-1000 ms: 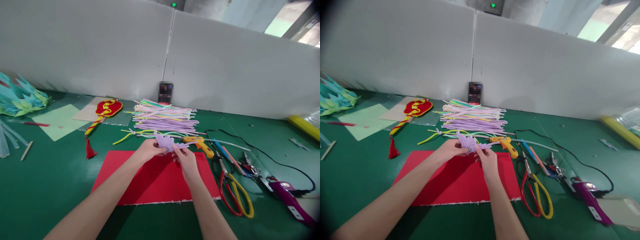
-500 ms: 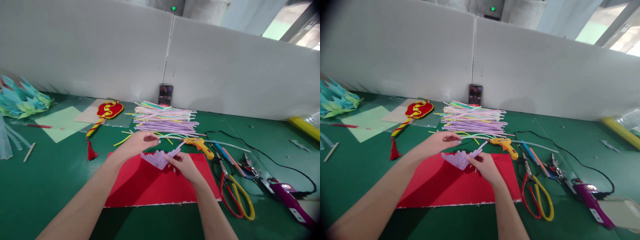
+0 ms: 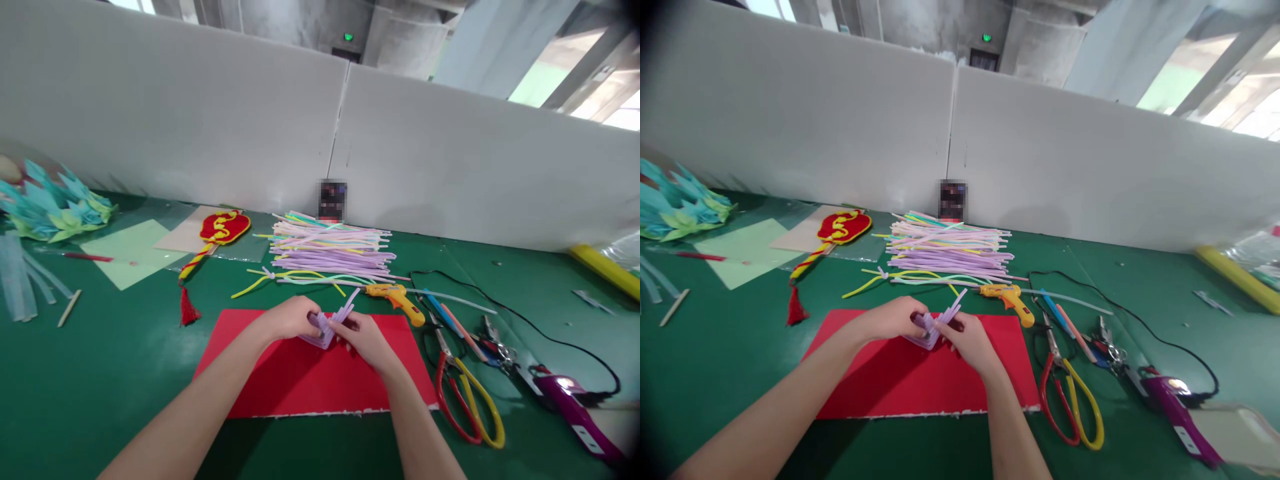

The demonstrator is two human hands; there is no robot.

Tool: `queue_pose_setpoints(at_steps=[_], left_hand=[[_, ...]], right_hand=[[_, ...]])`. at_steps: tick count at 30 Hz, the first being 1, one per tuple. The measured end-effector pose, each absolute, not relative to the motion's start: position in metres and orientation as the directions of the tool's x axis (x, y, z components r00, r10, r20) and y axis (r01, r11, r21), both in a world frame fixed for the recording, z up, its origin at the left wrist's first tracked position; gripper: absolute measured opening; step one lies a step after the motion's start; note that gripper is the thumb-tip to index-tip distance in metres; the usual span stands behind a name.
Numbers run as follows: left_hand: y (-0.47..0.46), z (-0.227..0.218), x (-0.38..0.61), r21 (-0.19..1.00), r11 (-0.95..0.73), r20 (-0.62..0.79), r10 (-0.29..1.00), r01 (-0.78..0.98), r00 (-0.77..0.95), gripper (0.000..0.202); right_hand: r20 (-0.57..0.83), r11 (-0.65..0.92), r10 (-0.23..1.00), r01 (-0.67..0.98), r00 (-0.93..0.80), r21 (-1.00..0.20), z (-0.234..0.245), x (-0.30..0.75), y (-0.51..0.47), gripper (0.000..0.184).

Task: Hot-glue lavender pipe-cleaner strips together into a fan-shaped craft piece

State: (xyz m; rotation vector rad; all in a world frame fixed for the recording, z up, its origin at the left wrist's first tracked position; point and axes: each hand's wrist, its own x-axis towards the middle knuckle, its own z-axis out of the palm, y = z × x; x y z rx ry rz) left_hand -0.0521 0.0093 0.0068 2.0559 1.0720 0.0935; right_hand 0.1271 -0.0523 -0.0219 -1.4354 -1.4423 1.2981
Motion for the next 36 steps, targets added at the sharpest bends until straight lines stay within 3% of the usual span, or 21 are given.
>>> queue_pose_setpoints(at_steps=[4, 7, 12, 17, 21, 26, 36], left_hand=[[0.012, 0.003, -0.052, 0.666, -0.313, -0.285, 0.732, 0.677, 0.619, 0.015], [0.012, 0.002, -0.053, 0.658, -0.326, -0.275, 0.735, 0.679, 0.62, 0.016], [0.013, -0.004, -0.055, 0.701, -0.326, -0.262, 0.709, 0.634, 0.655, 0.019], [0.016, -0.002, -0.055, 0.776, -0.228, -0.25, 0.745, 0.588, 0.619, 0.022], [0.017, 0.005, -0.052, 0.854, -0.111, -0.212, 0.817, 0.508, 0.536, 0.023], [0.016, 0.011, -0.047, 0.892, -0.047, -0.187, 0.867, 0.449, 0.463, 0.024], [0.011, 0.013, -0.044, 0.911, 0.013, -0.238, 0.833, 0.413, 0.499, 0.021]], right_hand=[[-0.192, -0.182, 0.981, 0.181, -0.038, -0.966, -0.026, 0.123, -0.047, 0.037], [-0.159, -0.181, 0.976, 0.151, 0.147, -0.972, -0.029, 0.125, -0.044, 0.042], [0.131, -0.05, 0.922, 0.449, 0.364, -0.892, -0.023, 0.151, -0.039, 0.045], [0.249, -0.016, 0.905, 0.613, 0.345, -0.79, -0.013, 0.173, -0.036, 0.04], [0.185, 0.011, 0.939, 0.515, 0.289, -0.857, -0.019, 0.161, -0.042, 0.041], [0.119, 0.093, 0.992, 0.417, 0.037, -0.904, -0.023, 0.135, -0.053, 0.032], [-0.014, -0.015, 1.0, 0.377, 0.006, -0.926, -0.015, 0.135, -0.055, 0.026]])
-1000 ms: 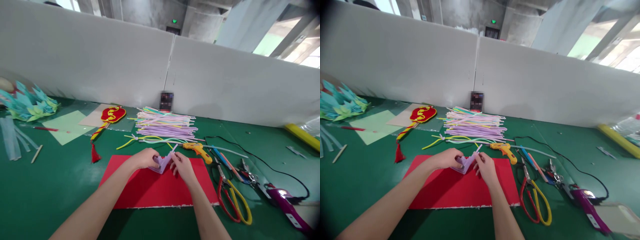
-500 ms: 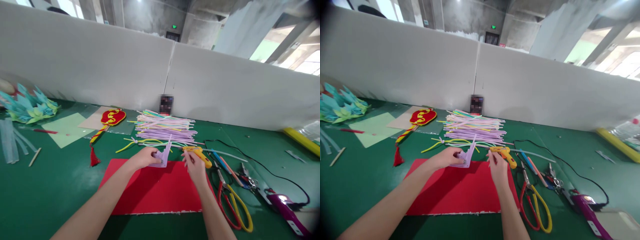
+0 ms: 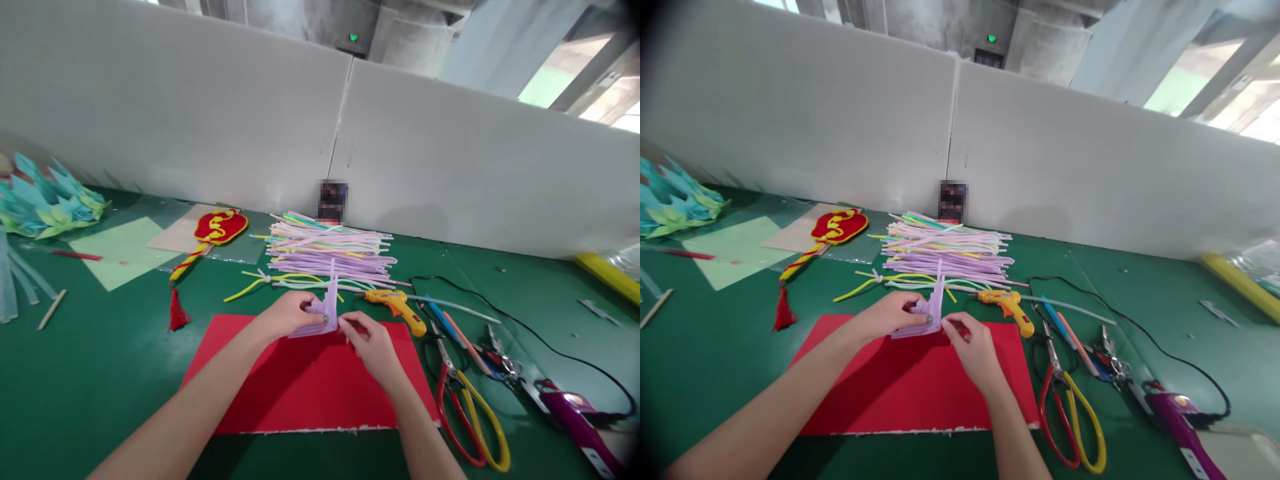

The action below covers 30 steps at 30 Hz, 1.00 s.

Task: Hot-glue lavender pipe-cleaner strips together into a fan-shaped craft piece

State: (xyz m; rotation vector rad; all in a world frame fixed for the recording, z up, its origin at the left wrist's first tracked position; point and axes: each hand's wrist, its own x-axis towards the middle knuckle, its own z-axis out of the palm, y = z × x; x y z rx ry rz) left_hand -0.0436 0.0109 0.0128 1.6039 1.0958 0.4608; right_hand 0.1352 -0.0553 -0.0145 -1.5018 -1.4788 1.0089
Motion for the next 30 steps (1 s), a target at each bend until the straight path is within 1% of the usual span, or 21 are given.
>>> queue_pose_setpoints(at_steps=[5, 9, 11, 13, 14, 15, 16, 18, 20, 21, 22, 23, 25, 27, 30], left_hand=[[0.01, 0.011, -0.042, 0.908, 0.012, -0.24, 0.834, 0.418, 0.497, 0.022], [0.014, 0.008, -0.046, 0.901, -0.027, -0.206, 0.851, 0.433, 0.482, 0.024], [0.016, 0.009, -0.05, 0.899, -0.027, -0.195, 0.87, 0.438, 0.454, 0.025], [0.017, 0.013, -0.053, 0.907, -0.001, -0.196, 0.884, 0.421, 0.424, 0.027], [0.017, 0.015, -0.054, 0.912, 0.01, -0.197, 0.887, 0.41, 0.417, 0.028], [0.017, 0.017, -0.055, 0.916, 0.017, -0.201, 0.885, 0.401, 0.42, 0.028], [0.016, 0.019, -0.055, 0.918, 0.021, -0.203, 0.883, 0.396, 0.424, 0.029], [0.015, 0.022, -0.054, 0.915, 0.021, -0.21, 0.878, 0.403, 0.431, 0.028], [0.013, 0.024, -0.053, 0.901, 0.0, -0.208, 0.878, 0.434, 0.431, 0.027], [0.012, 0.024, -0.052, 0.894, -0.012, -0.205, 0.878, 0.447, 0.432, 0.027], [0.012, 0.024, -0.052, 0.891, -0.018, -0.204, 0.877, 0.454, 0.436, 0.027], [0.011, 0.024, -0.051, 0.892, -0.018, -0.206, 0.874, 0.452, 0.441, 0.028], [0.01, 0.025, -0.05, 0.903, -0.002, -0.211, 0.868, 0.429, 0.449, 0.029], [0.009, 0.028, -0.05, 0.914, 0.019, -0.219, 0.863, 0.406, 0.454, 0.03], [0.008, 0.033, -0.049, 0.926, 0.054, -0.234, 0.861, 0.374, 0.453, 0.03]], right_hand=[[-0.038, -0.022, 0.999, 0.371, -0.037, -0.928, -0.013, 0.135, -0.057, 0.024], [-0.087, -0.078, 0.996, 0.36, -0.01, -0.93, -0.012, 0.137, -0.057, 0.027], [-0.135, -0.119, 0.991, 0.344, -0.022, -0.931, -0.012, 0.136, -0.057, 0.028], [-0.178, -0.147, 0.983, 0.369, -0.052, -0.918, -0.012, 0.135, -0.058, 0.031], [-0.168, -0.134, 0.985, 0.406, -0.05, -0.904, -0.013, 0.135, -0.057, 0.032], [-0.126, -0.099, 0.992, 0.455, -0.028, -0.885, -0.014, 0.137, -0.056, 0.033], [-0.05, -0.05, 0.999, 0.515, 0.015, -0.855, -0.015, 0.14, -0.055, 0.033], [0.188, 0.056, 0.973, 0.645, 0.137, -0.762, -0.019, 0.153, -0.052, 0.031], [0.424, 0.059, 0.86, 0.77, 0.285, -0.636, -0.022, 0.172, -0.048, 0.03], [0.511, 0.036, 0.794, 0.813, 0.33, -0.581, -0.023, 0.183, -0.046, 0.029], [0.568, -0.006, 0.739, 0.846, 0.362, -0.532, -0.025, 0.193, -0.045, 0.03], [0.595, -0.059, 0.704, 0.867, 0.388, -0.495, -0.026, 0.202, -0.044, 0.031], [0.588, -0.176, 0.676, 0.873, 0.443, -0.456, -0.03, 0.213, -0.043, 0.037], [0.51, -0.303, 0.707, 0.862, 0.49, -0.407, -0.033, 0.215, -0.043, 0.045], [0.368, -0.441, 0.778, 0.86, 0.509, -0.256, -0.038, 0.21, -0.042, 0.053]])
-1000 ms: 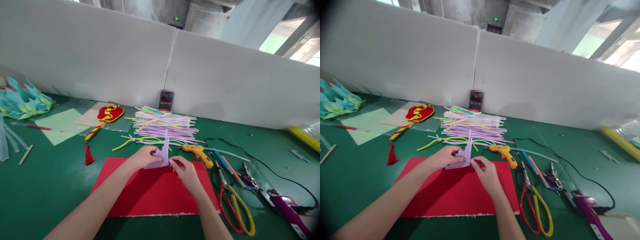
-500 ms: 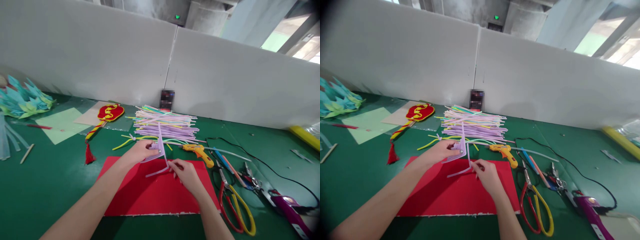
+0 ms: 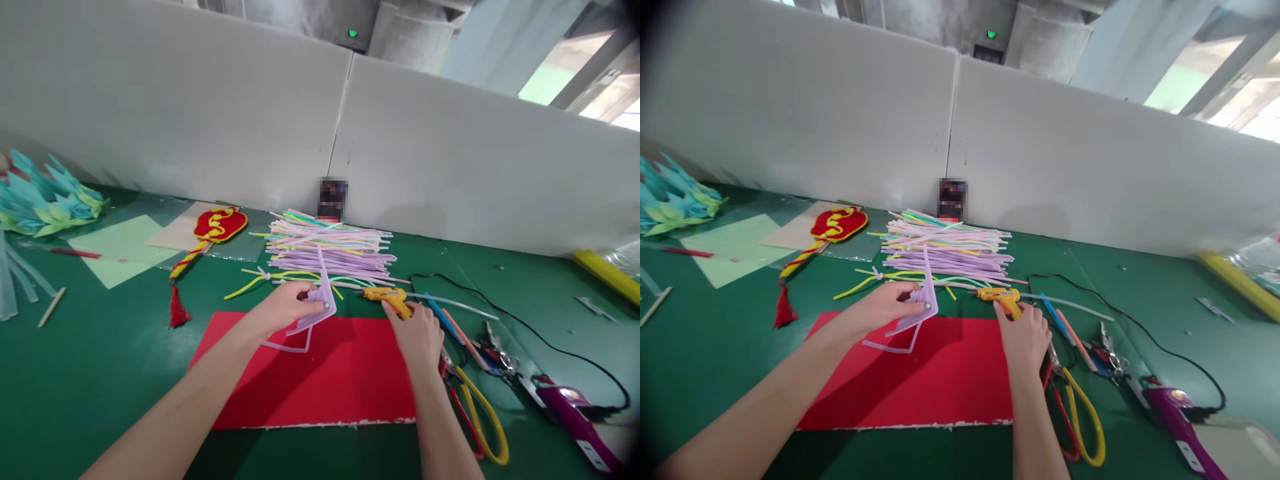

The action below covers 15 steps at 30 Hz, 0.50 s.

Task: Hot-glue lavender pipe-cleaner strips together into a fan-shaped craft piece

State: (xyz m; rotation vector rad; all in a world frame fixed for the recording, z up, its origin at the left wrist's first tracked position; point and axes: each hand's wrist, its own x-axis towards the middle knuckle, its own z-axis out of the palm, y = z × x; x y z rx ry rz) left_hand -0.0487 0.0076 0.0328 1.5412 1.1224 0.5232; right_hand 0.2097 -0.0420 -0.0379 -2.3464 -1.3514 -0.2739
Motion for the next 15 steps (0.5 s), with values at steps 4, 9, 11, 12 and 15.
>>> queue_pose_setpoints(at_steps=[4, 9, 11, 12, 15], left_hand=[[0.006, 0.037, -0.048, 0.948, 0.077, -0.221, 0.859, 0.31, 0.461, 0.031], [0.009, 0.033, -0.048, 0.939, 0.106, -0.245, 0.875, 0.327, 0.417, 0.029], [0.01, 0.03, -0.049, 0.94, 0.127, -0.249, 0.889, 0.315, 0.384, 0.029], [0.011, 0.029, -0.049, 0.945, 0.136, -0.244, 0.898, 0.298, 0.366, 0.028], [0.011, 0.027, -0.049, 0.961, 0.177, -0.238, 0.92, 0.212, 0.312, 0.026]], right_hand=[[0.244, -0.491, 0.825, 0.86, 0.511, -0.141, -0.041, 0.206, -0.04, 0.048], [0.224, -0.493, 0.809, 0.836, 0.543, -0.242, -0.034, 0.206, -0.04, 0.038], [0.262, -0.482, 0.78, 0.813, 0.568, -0.326, -0.028, 0.204, -0.042, 0.038], [0.287, -0.475, 0.76, 0.799, 0.584, -0.369, -0.024, 0.203, -0.043, 0.04], [0.349, -0.417, 0.709, 0.764, 0.612, -0.493, -0.015, 0.196, -0.046, 0.047]])
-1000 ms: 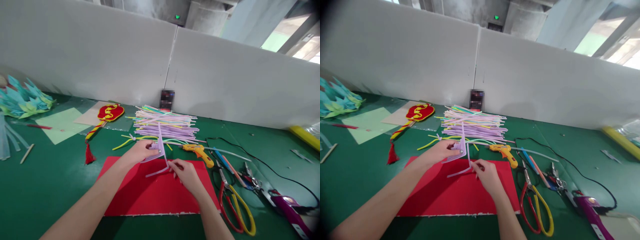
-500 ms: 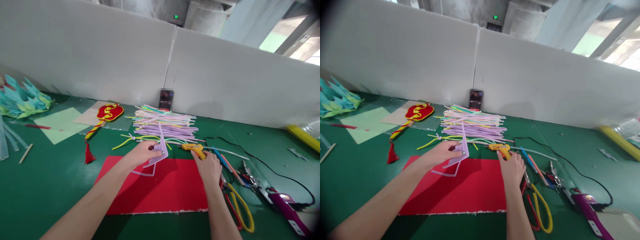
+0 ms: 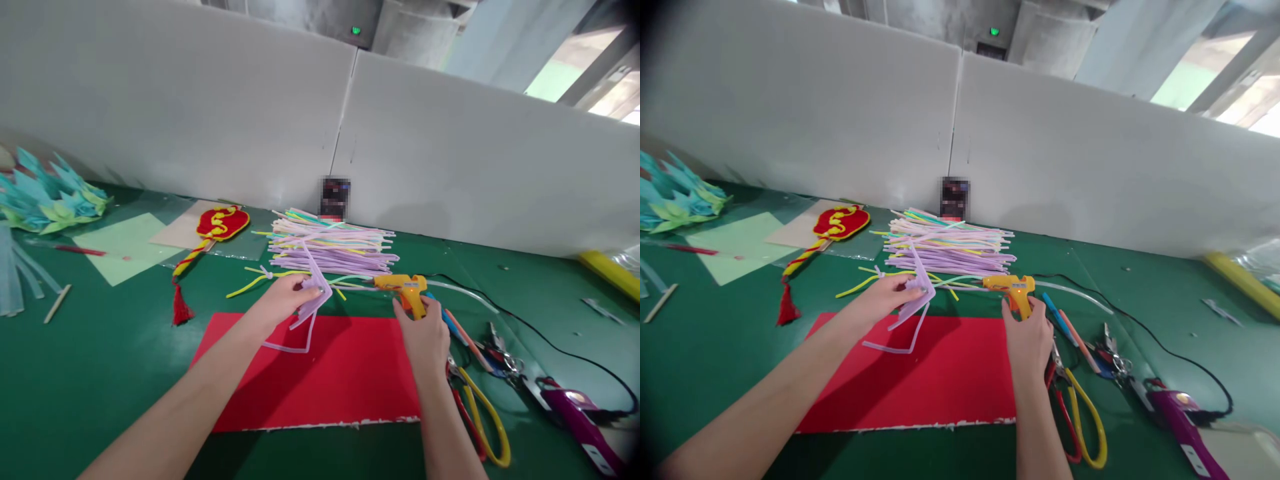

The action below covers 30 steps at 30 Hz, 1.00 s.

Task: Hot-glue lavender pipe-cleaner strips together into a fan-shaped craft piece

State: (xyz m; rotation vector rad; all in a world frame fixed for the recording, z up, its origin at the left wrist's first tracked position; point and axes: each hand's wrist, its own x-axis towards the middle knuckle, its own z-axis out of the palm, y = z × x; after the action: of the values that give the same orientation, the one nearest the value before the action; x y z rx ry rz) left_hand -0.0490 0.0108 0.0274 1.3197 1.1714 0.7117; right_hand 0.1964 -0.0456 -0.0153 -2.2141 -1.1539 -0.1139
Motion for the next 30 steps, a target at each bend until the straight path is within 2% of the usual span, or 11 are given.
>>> queue_pose_setpoints(at_steps=[5, 8, 12, 19, 30], left_hand=[[0.009, 0.028, -0.047, 0.946, 0.322, -0.301, 0.91, -0.028, 0.284, 0.024], [0.008, 0.03, -0.045, 0.911, 0.379, -0.313, 0.893, -0.162, 0.324, 0.023], [0.005, 0.035, -0.042, 0.832, 0.472, -0.367, 0.863, -0.293, 0.347, 0.019], [0.004, 0.042, -0.041, 0.772, 0.537, -0.439, 0.837, -0.339, 0.326, 0.022], [0.003, 0.043, -0.041, 0.756, 0.543, -0.43, 0.833, -0.366, 0.349, 0.014]], right_hand=[[0.487, -0.174, 0.694, 0.781, 0.53, -0.6, -0.012, 0.181, -0.05, 0.054], [0.449, -0.077, 0.768, 0.762, 0.457, -0.643, -0.013, 0.17, -0.053, 0.05], [0.439, 0.004, 0.821, 0.764, 0.367, -0.645, -0.012, 0.161, -0.055, 0.037], [0.479, 0.072, 0.821, 0.775, 0.312, -0.628, -0.007, 0.157, -0.056, 0.028], [0.5, 0.102, 0.826, 0.801, 0.262, -0.59, -0.007, 0.157, -0.056, 0.025]])
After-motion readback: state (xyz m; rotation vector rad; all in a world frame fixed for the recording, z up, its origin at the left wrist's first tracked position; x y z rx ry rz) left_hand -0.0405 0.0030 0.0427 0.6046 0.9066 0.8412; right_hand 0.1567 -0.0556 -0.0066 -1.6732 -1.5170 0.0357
